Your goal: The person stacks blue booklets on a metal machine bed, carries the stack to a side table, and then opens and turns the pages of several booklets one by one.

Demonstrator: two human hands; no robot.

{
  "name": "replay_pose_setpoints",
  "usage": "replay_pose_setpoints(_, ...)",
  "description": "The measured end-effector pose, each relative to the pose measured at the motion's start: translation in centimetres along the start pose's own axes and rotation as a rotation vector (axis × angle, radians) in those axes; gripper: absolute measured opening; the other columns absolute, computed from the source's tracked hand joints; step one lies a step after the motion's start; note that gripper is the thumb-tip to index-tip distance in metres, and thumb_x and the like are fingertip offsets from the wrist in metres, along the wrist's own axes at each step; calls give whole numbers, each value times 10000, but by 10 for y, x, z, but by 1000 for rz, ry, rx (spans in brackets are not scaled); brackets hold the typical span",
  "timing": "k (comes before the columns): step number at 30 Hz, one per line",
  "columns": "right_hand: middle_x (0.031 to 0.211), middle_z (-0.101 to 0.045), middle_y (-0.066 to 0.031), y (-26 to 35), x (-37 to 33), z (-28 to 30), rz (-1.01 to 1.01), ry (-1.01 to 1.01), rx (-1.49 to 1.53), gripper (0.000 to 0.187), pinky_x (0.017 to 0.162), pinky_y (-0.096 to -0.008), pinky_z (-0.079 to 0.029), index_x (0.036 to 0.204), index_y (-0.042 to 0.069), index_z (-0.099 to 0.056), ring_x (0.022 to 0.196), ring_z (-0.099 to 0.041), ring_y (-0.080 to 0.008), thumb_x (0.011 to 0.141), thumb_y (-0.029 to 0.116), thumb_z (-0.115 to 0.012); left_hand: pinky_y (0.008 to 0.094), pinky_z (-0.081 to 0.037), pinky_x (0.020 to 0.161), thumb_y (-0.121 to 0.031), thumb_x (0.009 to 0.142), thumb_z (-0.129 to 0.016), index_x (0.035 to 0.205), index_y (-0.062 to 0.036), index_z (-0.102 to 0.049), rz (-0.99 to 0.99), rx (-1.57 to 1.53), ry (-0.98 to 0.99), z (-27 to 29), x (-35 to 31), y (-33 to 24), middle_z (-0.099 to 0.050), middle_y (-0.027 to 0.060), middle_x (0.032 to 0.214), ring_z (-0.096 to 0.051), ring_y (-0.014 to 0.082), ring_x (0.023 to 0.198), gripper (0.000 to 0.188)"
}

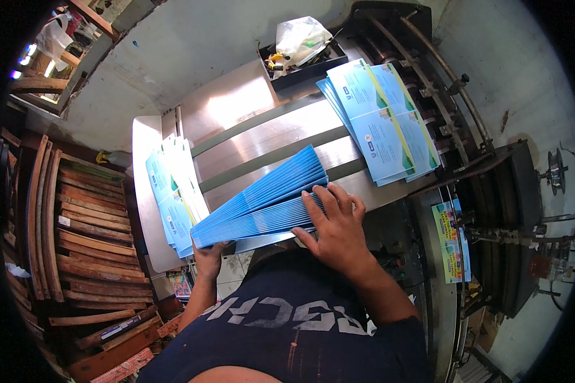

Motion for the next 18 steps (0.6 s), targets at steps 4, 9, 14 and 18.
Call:
replay_pose_setpoints(4,1363,-475,-133,-2,3,-1,-72,52,94,658,1088,-521,-191,1327,46,-553,1328,-345,-304,856,483,-694,343,-483,918,-13,786,-795,1260,-14,-459,-16,22,0,2,0,4,-617,90,1118,-596,193,1017,581)
replay_pose_setpoints(9,1346,-496,-126,-2,8,0,-104,33,107,668,1088,-513,-183,1323,36,-558,1341,-338,-298,845,479,-706,313,-477,904,16,764,-815,1234,-28,-445,11,-22,-14,-1,0,-1,-612,67,1086,-592,169,997,599)
replay_pose_setpoints(14,1365,-490,-134,-2,9,1,-56,-7,104,655,1084,-512,-195,1306,37,-577,1339,-343,-297,836,472,-716,314,-479,908,5,760,-825,1235,-25,-446,28,-1,-21,-2,0,-4,-614,70,1086,-591,169,998,609)
replay_pose_setpoints(18,1318,-539,-128,-2,12,3,-63,-20,138,600,1067,-510,-212,1265,38,-600,1310,-378,-288,850,459,-710,317,-482,906,5,764,-821,1238,-24,-446,39,-50,-20,-2,0,1,-616,73,1086,-590,167,999,605)
Point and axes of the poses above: each hand's wrist, its own x-axis towards the middle knuckle, its own z-axis out of the back of the hand, y = z × x, the point moved 3 cm from there along x, towards the middle knuckle
